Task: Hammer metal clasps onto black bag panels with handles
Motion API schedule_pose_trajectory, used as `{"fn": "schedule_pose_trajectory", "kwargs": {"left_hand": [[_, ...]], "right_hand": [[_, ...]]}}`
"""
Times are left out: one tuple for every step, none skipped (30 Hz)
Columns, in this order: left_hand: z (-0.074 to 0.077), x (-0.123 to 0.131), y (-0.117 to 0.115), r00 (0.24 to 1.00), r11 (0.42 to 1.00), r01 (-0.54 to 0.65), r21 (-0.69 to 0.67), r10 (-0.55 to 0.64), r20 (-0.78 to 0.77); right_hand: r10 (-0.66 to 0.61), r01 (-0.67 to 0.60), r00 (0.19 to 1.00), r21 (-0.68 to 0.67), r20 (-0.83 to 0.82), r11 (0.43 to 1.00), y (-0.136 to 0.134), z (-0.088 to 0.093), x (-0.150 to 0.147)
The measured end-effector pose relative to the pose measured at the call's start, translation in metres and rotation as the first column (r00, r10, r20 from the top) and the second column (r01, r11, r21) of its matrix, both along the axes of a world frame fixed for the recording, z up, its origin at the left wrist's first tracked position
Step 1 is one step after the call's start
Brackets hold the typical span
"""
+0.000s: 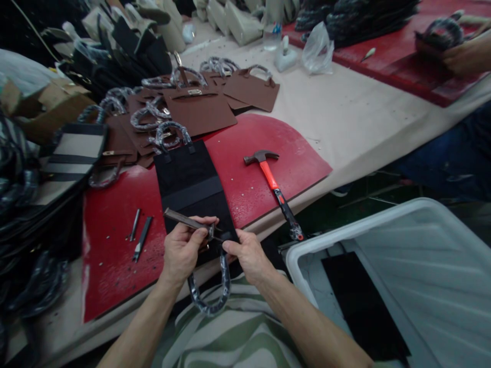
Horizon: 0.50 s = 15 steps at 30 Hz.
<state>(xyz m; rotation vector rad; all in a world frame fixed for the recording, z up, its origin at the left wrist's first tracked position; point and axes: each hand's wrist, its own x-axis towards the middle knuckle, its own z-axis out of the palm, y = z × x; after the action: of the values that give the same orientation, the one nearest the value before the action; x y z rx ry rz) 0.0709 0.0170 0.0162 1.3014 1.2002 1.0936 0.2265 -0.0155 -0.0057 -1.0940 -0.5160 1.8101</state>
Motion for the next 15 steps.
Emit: {"fn": "schedule_pose_trajectory", "kwargs": {"left_hand": [[0.0, 0.0003, 0.0001, 1.0, 1.0, 0.003, 0.006, -0.003, -0.009], [0.0001, 0.0006, 0.0, 1.0, 1.0, 0.008, 0.013, -0.008, -0.02], [0.0002, 0.0011, -0.0002, 0.999, 1.0, 0.012, 0.024, -0.012, -0.034], [0.0004, 0.0017, -0.0005, 0.998, 0.999, 0.017, 0.039, -0.015, -0.054], [0.0007, 0.0026, -0.001, 0.997, 0.998, 0.018, 0.059, -0.014, -0.08], [0.001, 0.0036, -0.0015, 0.993, 0.996, 0.019, 0.084, -0.009, -0.114], [0.0014, 0.0048, -0.0019, 0.988, 0.993, 0.02, 0.114, -0.002, -0.156], [0.0017, 0.006, -0.0022, 0.981, 0.989, 0.019, 0.148, 0.011, -0.196], [0.002, 0.0071, -0.0022, 0.973, 0.983, 0.018, 0.182, 0.024, -0.229], [0.0022, 0.0081, -0.0019, 0.967, 0.978, 0.02, 0.206, 0.033, -0.252], [0.0023, 0.0088, -0.0012, 0.964, 0.975, 0.02, 0.22, 0.04, -0.265], [0.0022, 0.0092, 0.0, 0.963, 0.975, 0.019, 0.221, 0.041, -0.266], [0.002, 0.0093, 0.0014, 0.966, 0.978, 0.013, 0.207, 0.041, -0.257], [0.0017, 0.0091, 0.0031, 0.969, 0.984, 0.006, 0.181, 0.039, -0.243], [0.0014, 0.0087, 0.0049, 0.974, 0.988, 0.0, 0.152, 0.035, -0.225]], "right_hand": [[0.002, -0.002, 1.0, 0.001, 0.007, 1.0, 0.0001, 0.0005, -0.0002], [0.004, -0.004, 1.0, 0.003, 0.017, 1.0, 0.0002, 0.0011, -0.0005], [0.006, -0.006, 1.0, 0.007, 0.028, 1.0, 0.0002, 0.0015, -0.0008], [0.007, -0.007, 0.999, 0.01, 0.038, 1.0, 0.0002, 0.0019, -0.0011], [0.006, -0.006, 0.999, 0.014, 0.045, 1.0, 0.0002, 0.0022, -0.0012], [0.002, -0.003, 0.999, 0.02, 0.049, 1.0, 0.0002, 0.0023, -0.0011], [-0.002, 0.001, 0.999, 0.028, 0.051, 1.0, 0.0002, 0.0023, -0.0007], [-0.002, 0.0, 0.999, 0.037, 0.048, 0.999, 0.0002, 0.0022, 0.0002], [0.002, -0.004, 0.999, 0.046, 0.039, 0.999, 0.0002, 0.0019, 0.0013], [0.011, -0.013, 1.0, 0.052, 0.029, 0.999, 0.0002, 0.0015, 0.0027], [0.024, -0.025, 0.999, 0.053, 0.022, 0.998, 0.0002, 0.0008, 0.0041], [0.036, -0.037, 0.999, 0.048, 0.022, 0.998, 0.0002, 0.0, 0.0054], [0.044, -0.045, 0.999, 0.038, 0.028, 0.998, 0.0002, -0.0009, 0.0064], [0.044, -0.046, 0.998, 0.028, 0.041, 0.999, 0.0002, -0.0019, 0.007], [0.042, -0.043, 0.998, 0.019, 0.054, 0.999, 0.0002, -0.0029, 0.0073]]}}
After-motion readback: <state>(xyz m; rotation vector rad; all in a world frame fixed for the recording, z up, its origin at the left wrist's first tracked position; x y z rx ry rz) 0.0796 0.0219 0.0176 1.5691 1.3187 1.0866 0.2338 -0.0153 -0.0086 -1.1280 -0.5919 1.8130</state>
